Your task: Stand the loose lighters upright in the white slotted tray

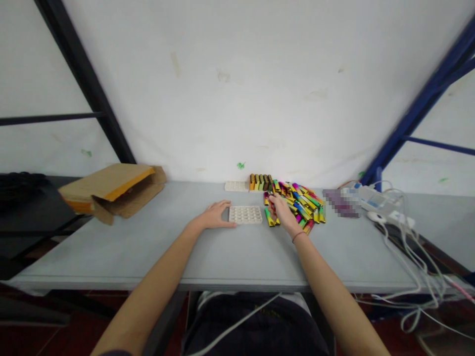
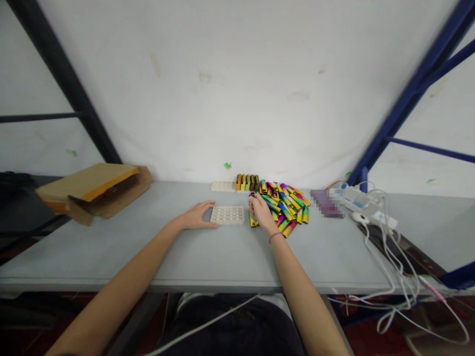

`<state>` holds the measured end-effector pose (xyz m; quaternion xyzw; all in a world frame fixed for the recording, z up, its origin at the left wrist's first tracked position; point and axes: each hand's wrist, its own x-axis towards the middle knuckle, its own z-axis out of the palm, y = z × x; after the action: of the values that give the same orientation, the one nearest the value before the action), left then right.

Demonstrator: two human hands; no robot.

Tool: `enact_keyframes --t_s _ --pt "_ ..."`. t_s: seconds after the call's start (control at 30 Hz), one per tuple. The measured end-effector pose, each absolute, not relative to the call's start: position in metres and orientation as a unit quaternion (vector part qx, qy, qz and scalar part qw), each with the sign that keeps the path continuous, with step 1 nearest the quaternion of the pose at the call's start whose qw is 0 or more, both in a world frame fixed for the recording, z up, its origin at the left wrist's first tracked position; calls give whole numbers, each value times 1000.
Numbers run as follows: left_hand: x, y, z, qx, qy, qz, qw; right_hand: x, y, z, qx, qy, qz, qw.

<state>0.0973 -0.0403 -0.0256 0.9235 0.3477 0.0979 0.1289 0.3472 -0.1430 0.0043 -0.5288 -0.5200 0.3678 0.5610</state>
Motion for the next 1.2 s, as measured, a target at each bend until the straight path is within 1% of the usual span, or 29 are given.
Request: enact_keyframes --t_s 0.13,0.2,0.4,0.67,0.8,1.03,1.13,1.2 --pt "99 -43 -25 924 352 91 117 327 -132 13 -497 -654 253 511" --pt "99 -44 -26 924 353 95 115 318 -120 15 -492 -688 206 493" --pt "99 -43 -27 925 344 106 119 294 -88 1 -478 -717 183 474" --pt "99 -41 -27 928 331 122 123 283 -82 -14 -487 -733 105 463" --pt "99 -42 -27 925 340 120 118 279 -84 -14 -492 -765 67 409" --pt "99 -43 -24 925 346 106 113 274 -96 1 -580 -773 -11 256" --pt "99 -43 -24 924 350 102 113 290 -103 13 -597 -762 -51 244" --pt "100 -43 -23 925 348 100 115 309 -108 21 -638 -731 -64 233"
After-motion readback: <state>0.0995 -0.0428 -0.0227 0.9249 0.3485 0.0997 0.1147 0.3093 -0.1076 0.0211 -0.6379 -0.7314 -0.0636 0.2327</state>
